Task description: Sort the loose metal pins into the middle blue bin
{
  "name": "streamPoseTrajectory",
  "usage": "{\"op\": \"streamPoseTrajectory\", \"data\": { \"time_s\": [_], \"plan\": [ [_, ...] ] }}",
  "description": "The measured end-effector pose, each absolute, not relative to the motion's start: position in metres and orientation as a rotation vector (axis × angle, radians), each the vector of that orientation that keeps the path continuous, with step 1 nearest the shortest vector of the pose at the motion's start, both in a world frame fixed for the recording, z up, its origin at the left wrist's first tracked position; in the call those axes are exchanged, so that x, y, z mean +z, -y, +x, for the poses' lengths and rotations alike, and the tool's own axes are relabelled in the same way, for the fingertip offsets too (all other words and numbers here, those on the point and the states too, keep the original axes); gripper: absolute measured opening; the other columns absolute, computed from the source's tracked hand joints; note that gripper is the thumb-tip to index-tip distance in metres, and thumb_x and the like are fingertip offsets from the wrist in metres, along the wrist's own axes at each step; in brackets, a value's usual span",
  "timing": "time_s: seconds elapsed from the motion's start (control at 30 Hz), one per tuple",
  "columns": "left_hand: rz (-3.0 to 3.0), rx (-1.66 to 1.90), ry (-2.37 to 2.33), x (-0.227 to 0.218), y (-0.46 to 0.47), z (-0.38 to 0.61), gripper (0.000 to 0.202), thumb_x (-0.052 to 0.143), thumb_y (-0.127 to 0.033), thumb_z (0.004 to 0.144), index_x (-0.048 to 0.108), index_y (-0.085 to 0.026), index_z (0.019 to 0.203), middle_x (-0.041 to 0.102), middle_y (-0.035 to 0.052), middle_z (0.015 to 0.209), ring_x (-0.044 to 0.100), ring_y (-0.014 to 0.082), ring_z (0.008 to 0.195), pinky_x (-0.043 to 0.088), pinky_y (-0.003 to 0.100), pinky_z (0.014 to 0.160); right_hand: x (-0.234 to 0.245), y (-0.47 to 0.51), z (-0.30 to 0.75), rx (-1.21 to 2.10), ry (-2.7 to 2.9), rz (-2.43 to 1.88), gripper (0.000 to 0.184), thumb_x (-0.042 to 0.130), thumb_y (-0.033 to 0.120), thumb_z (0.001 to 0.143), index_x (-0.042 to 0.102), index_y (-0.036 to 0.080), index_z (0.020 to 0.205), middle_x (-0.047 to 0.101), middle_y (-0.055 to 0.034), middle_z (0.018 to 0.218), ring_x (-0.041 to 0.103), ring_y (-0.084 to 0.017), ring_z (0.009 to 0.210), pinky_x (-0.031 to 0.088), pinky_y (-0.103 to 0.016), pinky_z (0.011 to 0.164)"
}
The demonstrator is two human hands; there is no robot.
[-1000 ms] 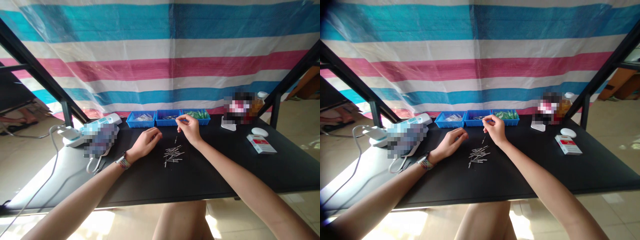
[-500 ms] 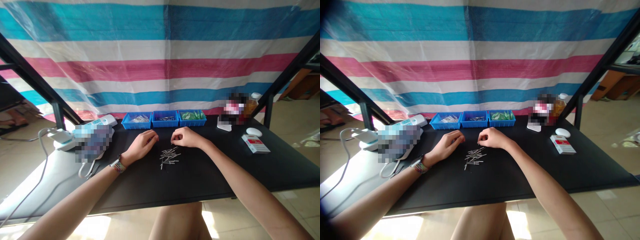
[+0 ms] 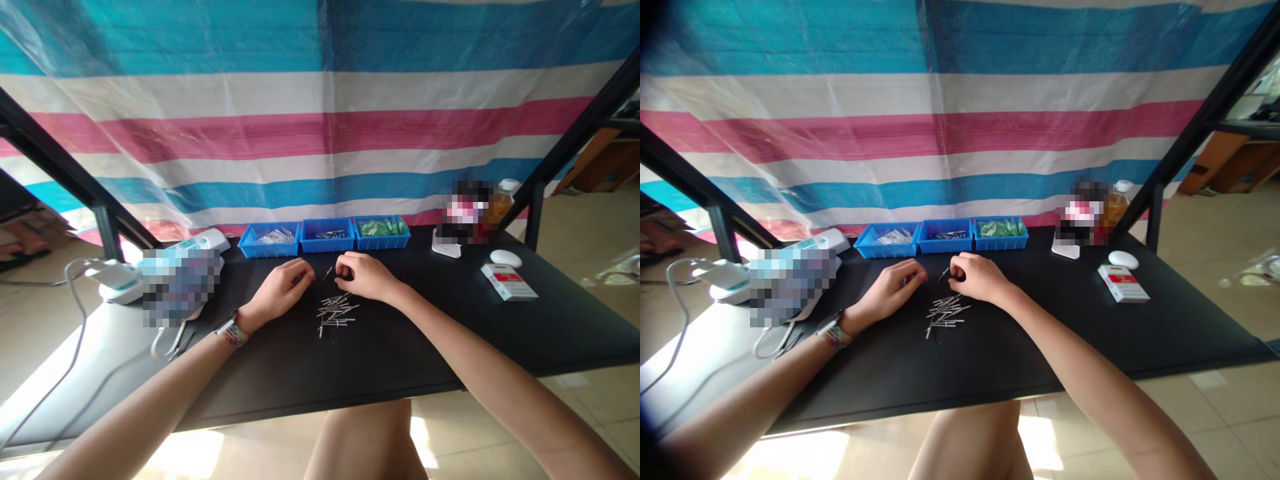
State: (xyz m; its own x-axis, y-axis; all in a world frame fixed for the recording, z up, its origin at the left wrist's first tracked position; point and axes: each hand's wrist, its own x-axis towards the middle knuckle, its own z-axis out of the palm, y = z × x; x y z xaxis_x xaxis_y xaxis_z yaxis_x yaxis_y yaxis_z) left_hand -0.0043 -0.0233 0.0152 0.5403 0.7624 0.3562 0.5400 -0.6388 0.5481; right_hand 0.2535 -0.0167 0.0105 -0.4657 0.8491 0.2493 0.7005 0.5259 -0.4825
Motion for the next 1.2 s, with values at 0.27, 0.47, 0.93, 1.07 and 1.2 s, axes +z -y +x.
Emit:
{"op": "streamPoseTrajectory", "data": {
  "time_s": [0.27, 0.47, 0.93, 1.07, 1.2],
  "plan": [
    [2.506, 0.766, -1.117, 0.007, 0.018, -0.004, 0.021, 0.063, -0.032, 0.099, 0.074, -0.022, 0.114, 0.071, 0.0071, 0.107, 0.066, 0.0239, 0.098, 0.055, 0.037, 0.087, 0.007, 0.019, 0.249, 0.381, 2.368, -1.247, 0.011, 0.075, 0.023, 0.094, 0.078, 0.026, 0.105, 0.066, -0.0015, 0.097, 0.064, -0.015, 0.081, 0.037, -0.026, 0.067],
    [2.498, 0.739, -1.098, 0.003, 0.017, -0.003, 0.025, 0.064, -0.036, 0.101, 0.072, -0.023, 0.121, 0.069, 0.0072, 0.112, 0.067, 0.0236, 0.101, 0.056, 0.038, 0.092, 0.005, 0.019, 0.248, 0.336, 2.341, -1.156, 0.005, 0.074, 0.018, 0.095, 0.071, 0.021, 0.092, 0.063, -0.0016, 0.099, 0.058, -0.012, 0.074, 0.034, -0.026, 0.065],
    [2.396, 0.964, -1.078, 0.010, 0.020, -0.004, 0.026, 0.054, -0.040, 0.108, 0.064, -0.020, 0.094, 0.065, 0.0025, 0.089, 0.060, 0.0174, 0.079, 0.047, 0.030, 0.074, -0.006, 0.017, 0.233, 0.899, 1.773, -0.870, 0.009, 0.074, 0.027, 0.088, 0.070, 0.020, 0.090, 0.072, -0.0012, 0.083, 0.067, -0.017, 0.074, 0.053, -0.030, 0.072],
    [2.357, 1.013, -1.059, 0.011, 0.021, -0.003, 0.028, 0.053, -0.039, 0.109, 0.061, -0.020, 0.090, 0.064, 0.0023, 0.088, 0.059, 0.0174, 0.079, 0.047, 0.030, 0.076, -0.006, 0.015, 0.234, 0.973, 1.657, -0.876, 0.012, 0.074, 0.030, 0.084, 0.070, 0.020, 0.089, 0.072, -0.0018, 0.082, 0.068, -0.018, 0.076, 0.056, -0.031, 0.075],
    [2.339, 1.028, -1.044, 0.012, 0.022, -0.002, 0.029, 0.053, -0.040, 0.109, 0.061, -0.020, 0.089, 0.065, 0.0027, 0.088, 0.060, 0.0175, 0.081, 0.048, 0.030, 0.077, -0.004, 0.016, 0.233, 0.995, 1.666, -0.870, 0.013, 0.075, 0.031, 0.082, 0.070, 0.020, 0.087, 0.071, -0.0016, 0.082, 0.067, -0.017, 0.075, 0.055, -0.030, 0.073]
  ]
}}
